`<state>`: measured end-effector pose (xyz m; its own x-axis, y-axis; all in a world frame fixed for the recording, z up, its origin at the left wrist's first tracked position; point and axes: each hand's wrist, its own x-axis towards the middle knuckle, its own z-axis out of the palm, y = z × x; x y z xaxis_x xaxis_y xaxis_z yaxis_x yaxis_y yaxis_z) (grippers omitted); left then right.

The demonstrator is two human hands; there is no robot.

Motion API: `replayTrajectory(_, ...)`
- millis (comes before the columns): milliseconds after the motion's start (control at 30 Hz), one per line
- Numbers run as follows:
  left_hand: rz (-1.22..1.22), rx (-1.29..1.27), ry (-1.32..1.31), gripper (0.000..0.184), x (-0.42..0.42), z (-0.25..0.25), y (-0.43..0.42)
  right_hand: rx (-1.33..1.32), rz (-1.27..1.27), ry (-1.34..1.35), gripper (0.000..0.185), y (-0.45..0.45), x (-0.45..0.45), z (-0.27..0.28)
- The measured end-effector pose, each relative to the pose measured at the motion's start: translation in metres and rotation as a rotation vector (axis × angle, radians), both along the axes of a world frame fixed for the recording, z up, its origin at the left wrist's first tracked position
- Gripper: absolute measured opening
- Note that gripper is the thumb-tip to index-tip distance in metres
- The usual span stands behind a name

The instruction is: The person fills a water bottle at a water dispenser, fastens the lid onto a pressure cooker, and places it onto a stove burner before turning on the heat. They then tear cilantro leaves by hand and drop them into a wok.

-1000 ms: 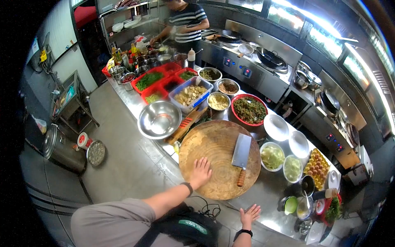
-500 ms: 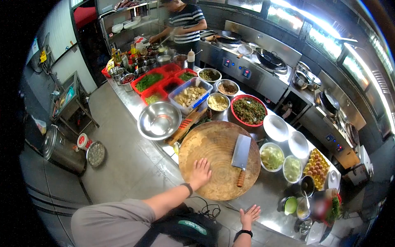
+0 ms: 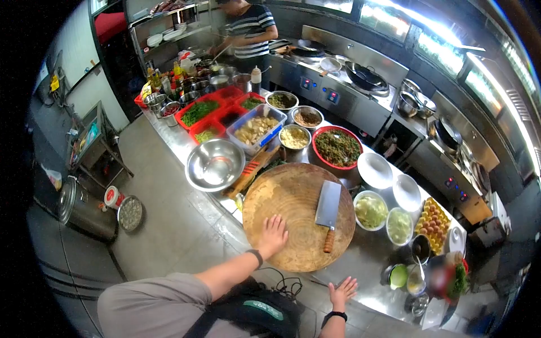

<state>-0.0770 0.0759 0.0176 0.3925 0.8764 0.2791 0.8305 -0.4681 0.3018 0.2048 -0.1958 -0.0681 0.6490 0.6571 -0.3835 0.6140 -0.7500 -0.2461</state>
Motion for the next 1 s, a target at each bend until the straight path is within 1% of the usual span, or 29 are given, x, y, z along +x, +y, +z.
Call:
replayTrajectory(67, 0.004, 0.035, 0.039, 0.049, -0.002, -0.01, 0.006, 0.002, -0.022, -0.005, 0.109, 0.0, -0.002, 0.001)
replayTrajectory(100, 0.001, 0.067, 0.074, 0.049, 0.001, -0.018, 0.004, 0.017, 0.005, -0.014, 0.109, 0.001, -0.002, 0.0)
replayTrajectory(133, -0.044, 0.052, 0.066, 0.049, 0.003, -0.018, 0.001, 0.026, 0.023, -0.026, 0.109, -0.001, 0.0, 0.0)
replayTrajectory(200, -0.007, 0.075, 0.041, 0.048, 0.003, -0.013, 0.003, 0.022, 0.015, -0.058, 0.11, -0.002, 0.001, -0.008)
replayTrajectory(233, -0.044, 0.059, 0.033, 0.048, 0.005, -0.011, 0.003, 0.022, 0.002, -0.049, 0.11, -0.002, 0.0, -0.004)
replayTrajectory(300, -0.018, 0.072, -0.022, 0.047, 0.005, -0.008, 0.003, 0.016, -0.028, -0.042, 0.11, 0.0, -0.002, 0.001)
replayTrajectory(467, -0.028, 0.07, -0.02, 0.047, 0.006, -0.006, 0.003, 0.045, -0.002, -0.035, 0.108, 0.002, -0.004, 0.009)
replayTrajectory(667, -0.015, 0.059, 0.021, 0.049, 0.006, -0.002, 0.003, 0.018, -0.013, 0.007, 0.107, 0.005, -0.004, 0.016)
replayTrajectory(767, -0.022, 0.098, -0.025, 0.045, 0.006, 0.001, 0.002, 0.002, -0.029, 0.02, 0.107, 0.007, -0.006, 0.019)
replayTrajectory(833, -0.024, 0.032, -0.007, 0.047, 0.005, 0.003, 0.001, -0.006, -0.019, 0.004, 0.108, 0.007, -0.006, 0.021)
replayTrajectory(933, -0.001, 0.055, 0.065, 0.05, 0.005, -0.021, 0.005, 0.004, 0.019, -0.027, 0.11, -0.002, 0.001, 0.003)
replayTrajectory(967, -0.003, 0.019, 0.1, 0.052, 0.003, -0.023, 0.005, 0.018, 0.028, -0.044, 0.11, 0.0, 0.004, -0.008)
replayTrajectory(1000, -0.001, -0.017, 0.133, 0.054, 0.002, -0.024, 0.005, 0.033, 0.03, -0.033, 0.11, -0.001, 0.003, -0.006)
